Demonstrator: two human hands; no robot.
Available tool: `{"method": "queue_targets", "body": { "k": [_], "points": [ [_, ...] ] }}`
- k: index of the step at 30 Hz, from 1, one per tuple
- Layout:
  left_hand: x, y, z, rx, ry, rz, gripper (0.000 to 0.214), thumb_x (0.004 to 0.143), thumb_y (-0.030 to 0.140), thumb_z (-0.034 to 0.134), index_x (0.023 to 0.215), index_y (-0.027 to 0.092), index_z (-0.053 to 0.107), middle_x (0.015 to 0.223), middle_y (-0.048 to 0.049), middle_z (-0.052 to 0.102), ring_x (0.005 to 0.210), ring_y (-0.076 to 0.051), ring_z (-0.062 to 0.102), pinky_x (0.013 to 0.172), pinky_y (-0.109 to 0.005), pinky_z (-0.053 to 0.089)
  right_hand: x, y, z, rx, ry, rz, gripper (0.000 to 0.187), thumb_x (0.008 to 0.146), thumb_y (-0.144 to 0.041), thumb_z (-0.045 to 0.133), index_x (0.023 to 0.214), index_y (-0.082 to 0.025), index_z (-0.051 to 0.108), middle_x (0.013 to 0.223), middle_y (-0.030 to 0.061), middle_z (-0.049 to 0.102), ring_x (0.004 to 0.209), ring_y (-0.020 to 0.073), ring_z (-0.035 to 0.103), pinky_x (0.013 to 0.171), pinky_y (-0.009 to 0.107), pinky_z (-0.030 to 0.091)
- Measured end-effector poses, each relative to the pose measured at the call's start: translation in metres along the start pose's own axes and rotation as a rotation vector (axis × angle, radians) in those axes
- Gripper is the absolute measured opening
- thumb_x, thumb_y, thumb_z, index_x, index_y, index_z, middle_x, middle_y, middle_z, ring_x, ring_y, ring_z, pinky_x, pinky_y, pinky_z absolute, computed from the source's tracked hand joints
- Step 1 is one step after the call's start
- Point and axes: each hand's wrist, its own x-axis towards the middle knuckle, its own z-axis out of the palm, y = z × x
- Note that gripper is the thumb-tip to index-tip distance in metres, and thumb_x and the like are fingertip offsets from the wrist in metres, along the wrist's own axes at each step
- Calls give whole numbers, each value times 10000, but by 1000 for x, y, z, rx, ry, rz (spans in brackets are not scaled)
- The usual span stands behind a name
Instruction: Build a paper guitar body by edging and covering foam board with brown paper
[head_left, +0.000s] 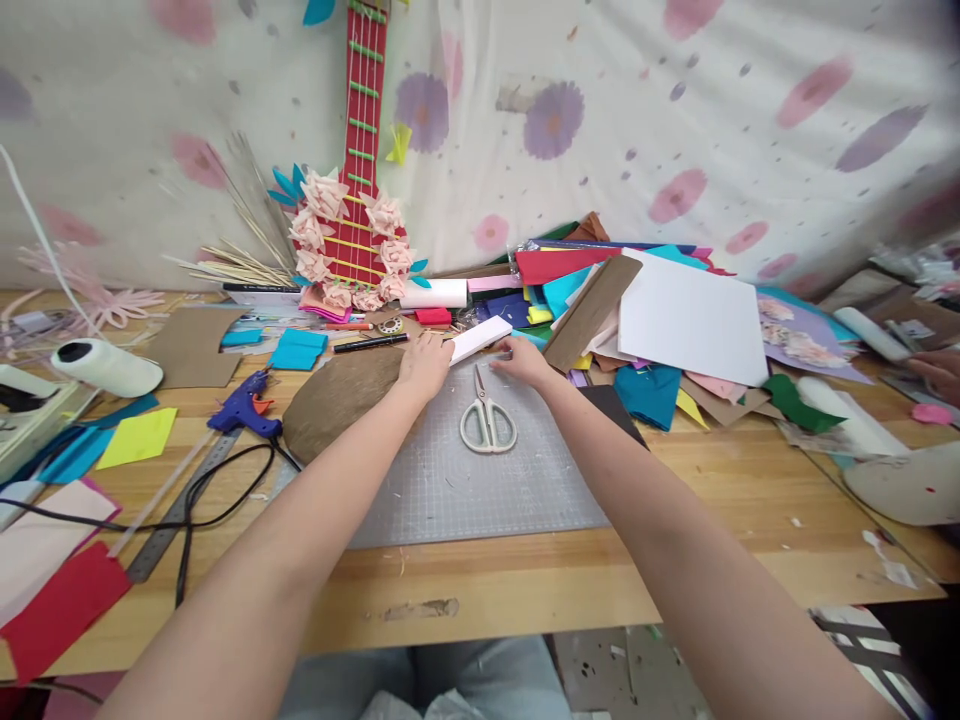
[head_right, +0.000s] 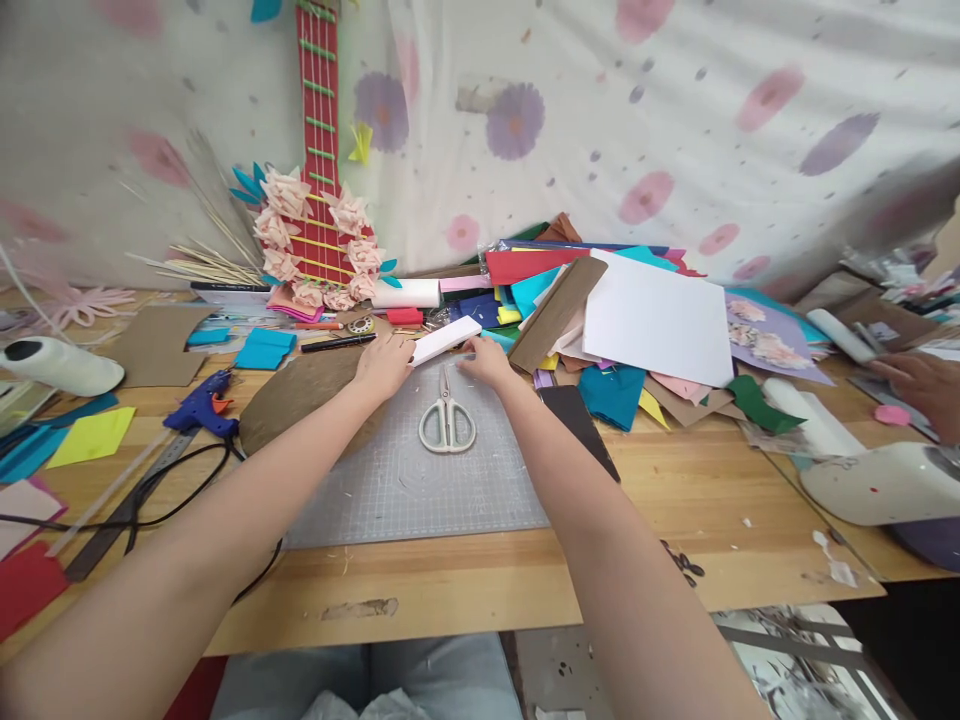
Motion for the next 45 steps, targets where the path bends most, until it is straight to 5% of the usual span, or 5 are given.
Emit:
{"method": "queue_targets", "body": {
  "k": [11,20,28,33,45],
  "points": [
    [-32,-8,-23,-610,489,-404,244,929,293,316,790,204,495,834,-64,598,826,-185,535,746,-284,356,-7,-12,9,-143,-93,-67,113,789,-156,556,868,-179,633,936,67,682,850,173,583,699,249,371],
    [-54,-36,-38,-702,613,-491,222,910,279,376,715,217,460,744,-22,566,761,-162,522,721,-252,356,-1,-15,12,-123,-104,-48,163,825,-216,542,961,-183,626,961,46,676,835,149,584,672,219,380],
    [-61,-29,-35,-494,393,-407,225,916,274,358,845,190,554,881,-76,627,842,-201,552,724,-294,366,6,-8,-12,-183,-186,-71,85,775,-148,574,796,-159,655,870,75,683,767,162,579,642,229,362],
    [-49,-8,-23,-192,118,-120,273,869,133,386,995,166,625,1018,-109,641,975,-244,527,806,-349,375,0,11,-35,-163,-161,11,135,809,-168,529,859,-130,649,816,61,678,684,134,573,590,220,366],
    [-33,24,12,23,-61,40,333,844,80,364,969,113,671,1003,-173,635,1036,-275,499,896,-413,331,-20,1,6,-194,-68,10,156,862,-175,496,913,-114,631,1032,152,638,952,206,575,779,268,376]
  ]
}}
